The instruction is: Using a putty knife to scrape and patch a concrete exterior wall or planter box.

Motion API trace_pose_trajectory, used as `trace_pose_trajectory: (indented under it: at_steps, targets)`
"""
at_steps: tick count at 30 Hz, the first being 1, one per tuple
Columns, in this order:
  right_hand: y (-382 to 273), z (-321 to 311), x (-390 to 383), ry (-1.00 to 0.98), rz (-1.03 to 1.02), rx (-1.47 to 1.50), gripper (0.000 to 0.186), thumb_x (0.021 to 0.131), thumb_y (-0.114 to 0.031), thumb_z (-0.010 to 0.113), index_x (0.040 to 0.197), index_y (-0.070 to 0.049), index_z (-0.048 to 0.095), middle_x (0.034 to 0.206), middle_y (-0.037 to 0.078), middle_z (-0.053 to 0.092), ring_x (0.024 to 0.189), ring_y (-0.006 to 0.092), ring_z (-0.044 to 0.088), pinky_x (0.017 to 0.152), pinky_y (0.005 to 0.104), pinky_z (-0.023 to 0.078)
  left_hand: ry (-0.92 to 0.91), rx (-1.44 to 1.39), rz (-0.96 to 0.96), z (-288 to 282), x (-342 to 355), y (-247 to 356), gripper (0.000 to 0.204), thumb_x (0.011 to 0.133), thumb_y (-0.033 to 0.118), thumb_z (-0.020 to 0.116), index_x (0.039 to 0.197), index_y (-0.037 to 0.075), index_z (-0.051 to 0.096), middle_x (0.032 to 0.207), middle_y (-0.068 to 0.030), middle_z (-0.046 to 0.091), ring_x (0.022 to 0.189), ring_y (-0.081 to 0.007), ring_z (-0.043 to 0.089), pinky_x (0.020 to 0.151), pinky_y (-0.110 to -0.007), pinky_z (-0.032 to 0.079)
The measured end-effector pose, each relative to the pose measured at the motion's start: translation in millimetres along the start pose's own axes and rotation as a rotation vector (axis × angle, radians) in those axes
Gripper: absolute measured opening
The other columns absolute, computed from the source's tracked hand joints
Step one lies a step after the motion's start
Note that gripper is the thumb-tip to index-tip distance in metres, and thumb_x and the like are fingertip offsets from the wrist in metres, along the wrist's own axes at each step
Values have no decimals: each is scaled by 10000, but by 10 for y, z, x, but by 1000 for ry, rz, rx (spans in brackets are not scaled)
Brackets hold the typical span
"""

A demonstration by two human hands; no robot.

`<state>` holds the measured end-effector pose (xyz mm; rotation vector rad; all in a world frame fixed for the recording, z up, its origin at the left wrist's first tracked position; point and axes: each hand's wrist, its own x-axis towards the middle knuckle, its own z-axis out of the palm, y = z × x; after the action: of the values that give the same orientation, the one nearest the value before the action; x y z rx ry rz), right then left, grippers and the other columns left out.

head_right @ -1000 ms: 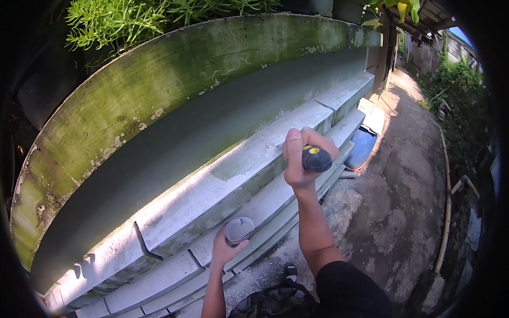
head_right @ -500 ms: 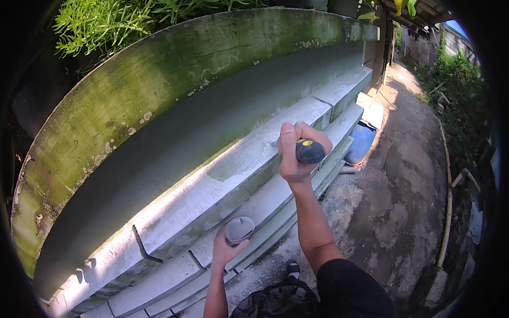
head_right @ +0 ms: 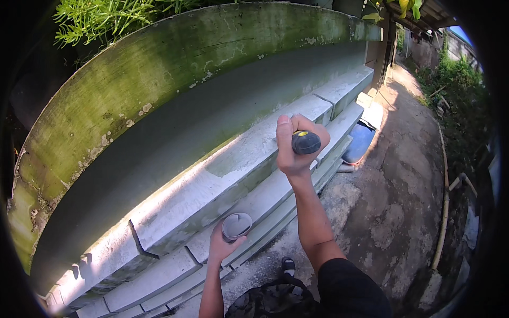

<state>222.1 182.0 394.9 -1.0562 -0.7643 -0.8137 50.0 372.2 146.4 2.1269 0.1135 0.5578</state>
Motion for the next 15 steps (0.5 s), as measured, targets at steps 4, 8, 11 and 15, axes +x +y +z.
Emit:
trace_pose_trajectory:
  at_steps: [4,8,11,15]
  targets:
    - [-260,-68,-162,66,-39,94,386,880,-18,585,553,-55,382,457,7,436,407,79,402,433,247,306,-6,-38,4,-14,4,5,668,673,335,868,1219,34,628,1159,-191,676,1086,-373,632,943,-446,492]
    - [147,36,-48,31,-64,-3,392,887,-20,572,576,-72,338,456,-14,377,411,71,364,422,263,274,4,11,23,1,-15,-22,678,674,335,869,1229,32,624,1163,-192,674,1095,-374,632,949,-444,490]
    - [-262,70,-108,147,-28,177,412,884,-33,580,554,-69,335,463,-6,380,404,86,345,426,283,255,-10,-16,18,-38,-25,-36,679,673,332,870,1230,31,624,1164,-191,674,1101,-372,632,951,-441,490]
    - [183,70,-57,32,-80,-207,409,883,-42,589,552,-68,351,449,-3,369,396,91,354,415,261,283,-13,-12,1,5,8,72,683,675,346,869,1231,32,625,1175,-197,671,1087,-371,639,956,-437,488]
